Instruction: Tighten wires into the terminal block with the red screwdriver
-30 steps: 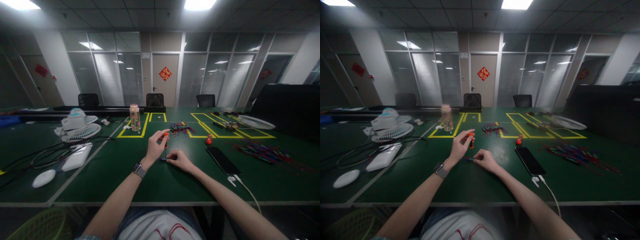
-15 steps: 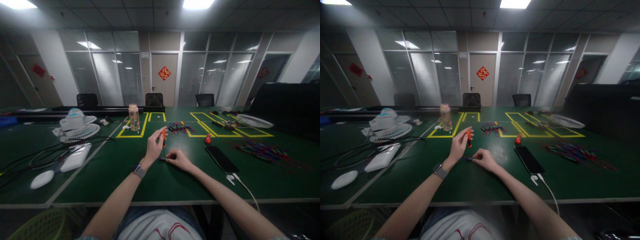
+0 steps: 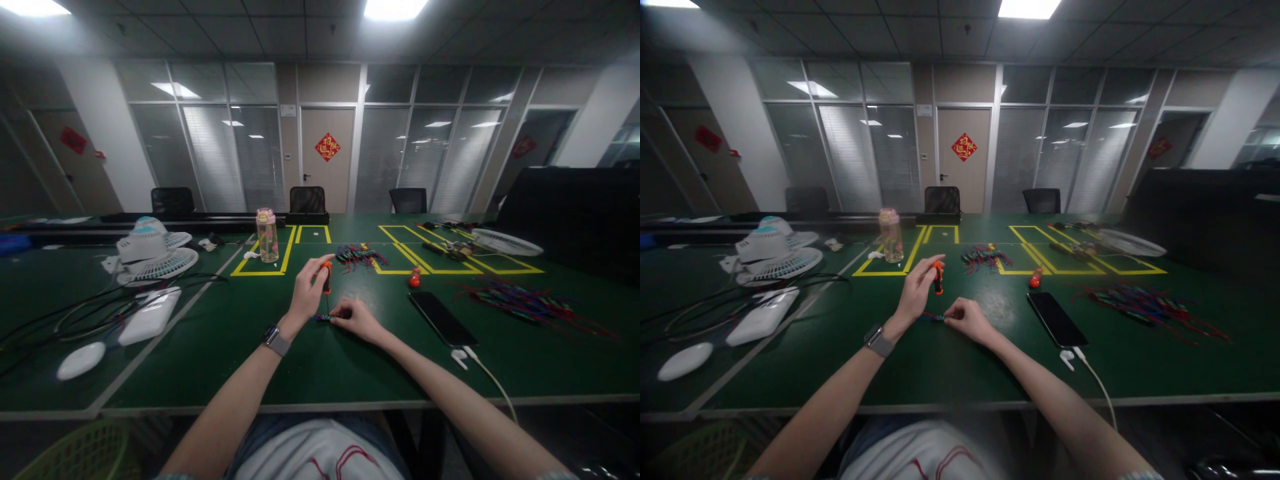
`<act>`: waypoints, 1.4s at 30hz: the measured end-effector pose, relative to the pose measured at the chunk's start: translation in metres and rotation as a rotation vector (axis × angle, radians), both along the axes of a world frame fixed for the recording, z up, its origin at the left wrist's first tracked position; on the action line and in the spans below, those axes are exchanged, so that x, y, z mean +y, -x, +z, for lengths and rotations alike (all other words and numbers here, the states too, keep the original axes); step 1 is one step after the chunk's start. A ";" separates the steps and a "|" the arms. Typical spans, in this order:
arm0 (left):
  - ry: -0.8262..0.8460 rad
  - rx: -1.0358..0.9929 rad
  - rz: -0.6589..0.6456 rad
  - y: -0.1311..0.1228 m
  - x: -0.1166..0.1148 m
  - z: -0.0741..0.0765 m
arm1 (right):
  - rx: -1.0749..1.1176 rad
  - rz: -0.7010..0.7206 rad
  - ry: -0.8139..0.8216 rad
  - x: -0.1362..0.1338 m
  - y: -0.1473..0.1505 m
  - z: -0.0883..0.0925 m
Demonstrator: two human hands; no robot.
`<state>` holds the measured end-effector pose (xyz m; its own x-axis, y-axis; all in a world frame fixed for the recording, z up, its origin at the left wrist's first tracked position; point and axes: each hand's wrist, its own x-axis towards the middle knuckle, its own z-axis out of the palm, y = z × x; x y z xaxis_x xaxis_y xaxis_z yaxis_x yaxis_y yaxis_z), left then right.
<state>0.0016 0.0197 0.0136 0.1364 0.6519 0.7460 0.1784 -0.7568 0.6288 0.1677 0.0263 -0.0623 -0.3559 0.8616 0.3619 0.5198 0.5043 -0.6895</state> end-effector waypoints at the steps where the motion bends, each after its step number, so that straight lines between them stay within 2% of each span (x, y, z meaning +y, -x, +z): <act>1: 0.010 -0.003 -0.030 0.000 0.000 -0.001 | 0.001 -0.001 -0.001 0.000 0.000 0.000; 5: 0.021 -0.023 -0.076 -0.003 0.002 -0.004 | -0.017 0.000 -0.010 -0.001 0.000 0.001; 9: -0.082 0.001 0.091 -0.008 -0.001 -0.003 | -0.012 0.004 -0.013 -0.002 0.001 0.002; 11: -0.116 0.018 0.135 -0.009 -0.004 -0.002 | -0.010 -0.002 -0.013 -0.002 0.001 0.003; 15: -0.091 0.031 0.024 -0.008 -0.005 -0.002 | -0.006 -0.006 -0.013 -0.002 0.002 0.003; 17: -0.045 -0.004 -0.058 -0.008 -0.003 -0.004 | -0.004 -0.005 -0.009 -0.002 0.002 0.002; 19: -0.014 -0.044 -0.087 -0.008 -0.001 -0.005 | 0.000 -0.002 -0.004 -0.002 0.001 0.002; 26: -0.049 -0.040 0.123 -0.007 0.000 -0.003 | -0.013 -0.007 -0.009 -0.002 0.001 0.003; 31: -0.043 0.003 0.015 -0.006 -0.001 -0.003 | -0.007 -0.002 -0.006 -0.003 0.001 0.004; 35: 0.009 -0.066 -0.095 -0.008 0.002 -0.006 | 0.006 0.008 -0.013 -0.001 0.001 0.002; 37: 0.007 -0.092 -0.065 -0.009 0.004 -0.006 | 0.006 0.007 -0.013 0.000 0.001 0.001; 42: -0.044 -0.081 0.133 -0.007 0.003 -0.003 | 0.003 0.001 -0.006 -0.001 0.001 0.002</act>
<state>0.0085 0.0228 0.0108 -0.0110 0.6263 0.7795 0.2287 -0.7574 0.6117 0.1670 0.0258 -0.0606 -0.3554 0.8593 0.3679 0.5172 0.5086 -0.6883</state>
